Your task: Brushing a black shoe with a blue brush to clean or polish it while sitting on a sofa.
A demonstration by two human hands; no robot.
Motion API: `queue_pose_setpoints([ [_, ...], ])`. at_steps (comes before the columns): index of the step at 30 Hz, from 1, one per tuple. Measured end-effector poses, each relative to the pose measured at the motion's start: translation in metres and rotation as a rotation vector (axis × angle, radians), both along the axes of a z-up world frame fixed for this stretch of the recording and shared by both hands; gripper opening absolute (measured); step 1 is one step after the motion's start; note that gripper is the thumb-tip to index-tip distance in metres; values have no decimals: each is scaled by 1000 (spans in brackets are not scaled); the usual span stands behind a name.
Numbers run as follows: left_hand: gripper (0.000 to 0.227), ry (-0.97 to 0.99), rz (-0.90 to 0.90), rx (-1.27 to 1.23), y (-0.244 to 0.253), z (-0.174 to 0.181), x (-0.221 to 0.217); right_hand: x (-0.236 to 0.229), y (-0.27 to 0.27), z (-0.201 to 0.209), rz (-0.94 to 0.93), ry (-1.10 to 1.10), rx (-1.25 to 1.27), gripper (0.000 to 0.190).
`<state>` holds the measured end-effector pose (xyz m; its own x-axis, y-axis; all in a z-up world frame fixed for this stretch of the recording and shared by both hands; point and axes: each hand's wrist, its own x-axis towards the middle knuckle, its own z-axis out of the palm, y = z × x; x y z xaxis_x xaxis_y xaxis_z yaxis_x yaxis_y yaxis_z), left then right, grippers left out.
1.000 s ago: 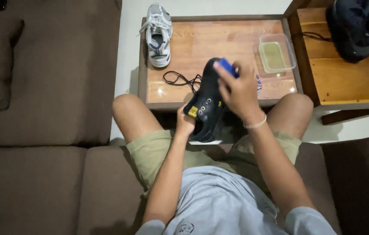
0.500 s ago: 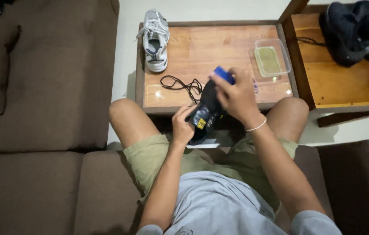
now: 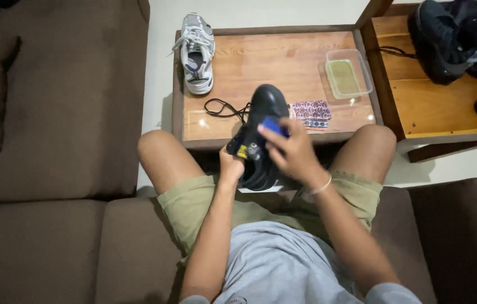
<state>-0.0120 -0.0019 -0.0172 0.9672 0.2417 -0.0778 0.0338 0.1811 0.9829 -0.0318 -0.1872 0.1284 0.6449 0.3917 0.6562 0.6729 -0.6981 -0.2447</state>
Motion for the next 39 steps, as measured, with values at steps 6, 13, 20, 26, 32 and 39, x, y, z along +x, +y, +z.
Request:
queue_pose_setpoints([
  [6,11,-8,-4,4,1,5,4,-23,5,-36,55,-88,-59,44],
  [13,12,-38,-41,1,-3,13,4,28,-3,17,-111,-114,17,50],
  [20,14,-44,-15,-15,3,9,3,-54,49,50,20,415,321,18],
  [26,15,-37,-17,-21,1,10,2,8,16,11,-45,-51,54,53],
  [32,17,-67,0,-26,6,13,5,-52,29,-42,51,31,10,50],
  [39,19,-87,-38,-11,-5,19,9,-2,24,13,-107,-63,22,51],
])
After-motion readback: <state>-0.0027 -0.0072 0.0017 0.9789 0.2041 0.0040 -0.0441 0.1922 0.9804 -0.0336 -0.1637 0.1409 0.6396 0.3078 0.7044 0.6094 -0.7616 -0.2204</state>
